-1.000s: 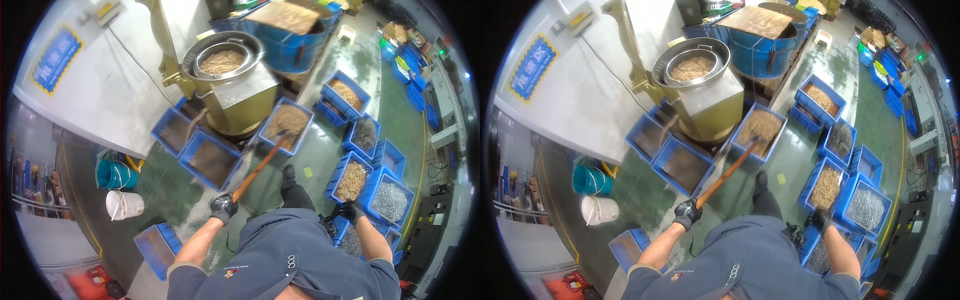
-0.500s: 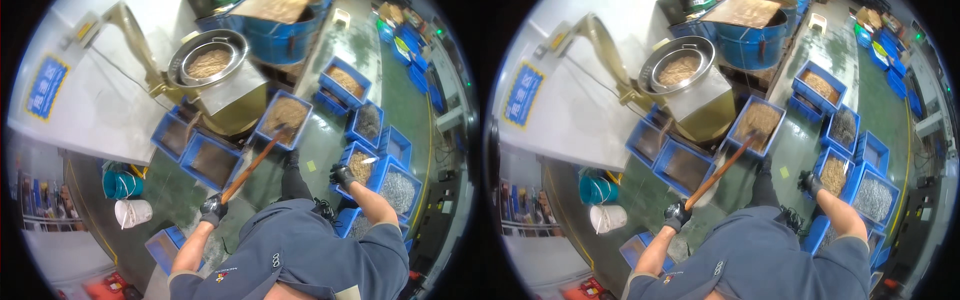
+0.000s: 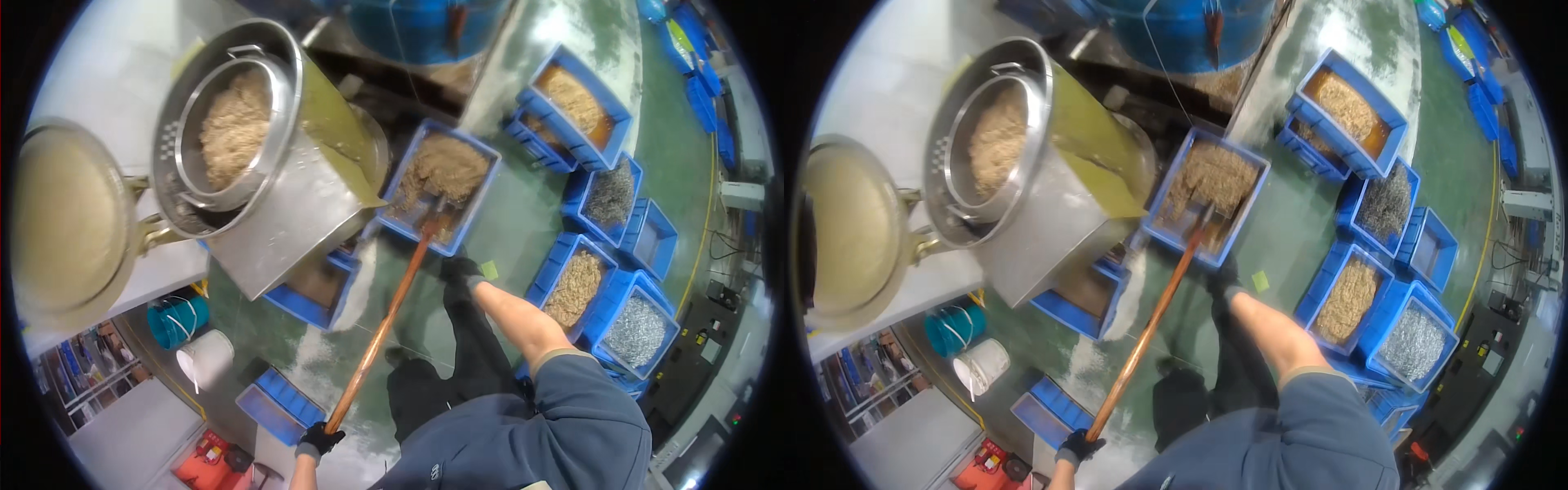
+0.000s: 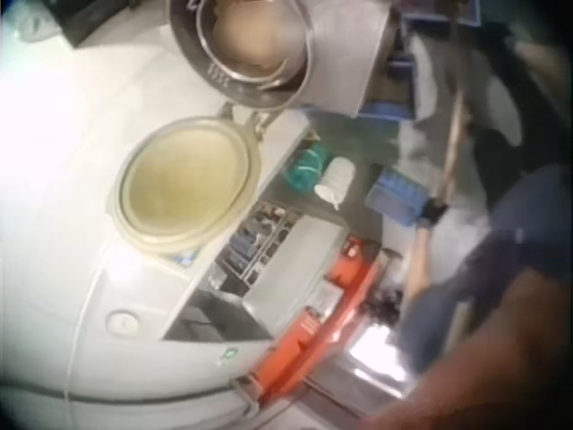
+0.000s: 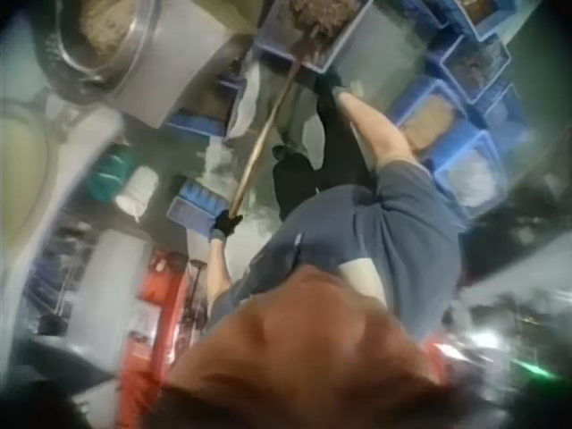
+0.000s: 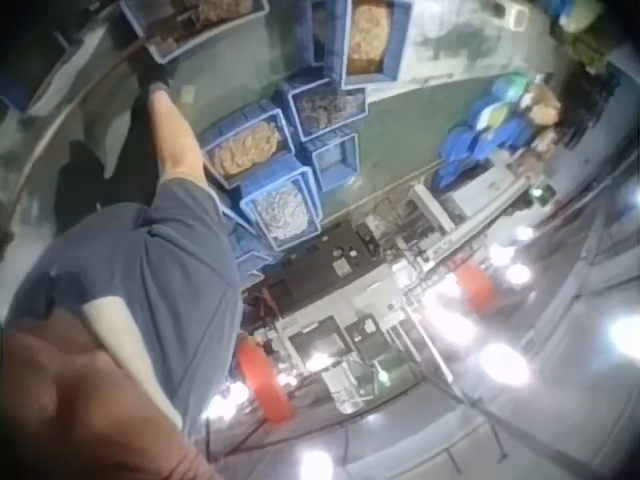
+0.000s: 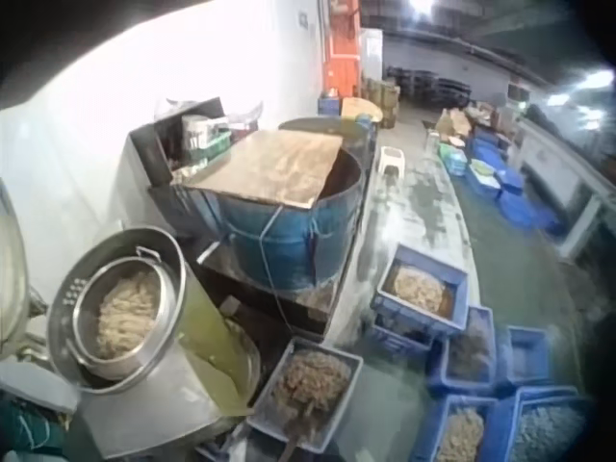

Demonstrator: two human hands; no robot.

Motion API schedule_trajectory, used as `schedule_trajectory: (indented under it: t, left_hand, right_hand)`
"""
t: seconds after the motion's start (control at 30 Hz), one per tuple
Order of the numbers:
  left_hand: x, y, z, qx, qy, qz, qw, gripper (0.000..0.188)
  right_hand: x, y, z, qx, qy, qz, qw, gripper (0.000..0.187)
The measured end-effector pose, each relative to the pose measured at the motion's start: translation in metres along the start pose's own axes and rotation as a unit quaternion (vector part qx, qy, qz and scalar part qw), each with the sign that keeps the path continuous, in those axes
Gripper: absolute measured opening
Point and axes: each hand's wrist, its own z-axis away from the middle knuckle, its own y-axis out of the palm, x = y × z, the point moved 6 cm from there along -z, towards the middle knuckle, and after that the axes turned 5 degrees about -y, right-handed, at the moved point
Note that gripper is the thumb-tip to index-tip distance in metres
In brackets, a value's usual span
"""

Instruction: Transferring dry materials from storage bins into a processing machine using a long-handled scoop and moving the bins.

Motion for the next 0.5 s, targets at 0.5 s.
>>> schedule_trajectory:
  t: [0.5]
  left_hand:
    - [-0.118,0.053,-0.082,-0.23,-0.057,-0.012,0.972,0.032]
  right_hand:
    - [-0.181,0.141,-0.153,0.01,0.351,-0.567,0.746,0.02]
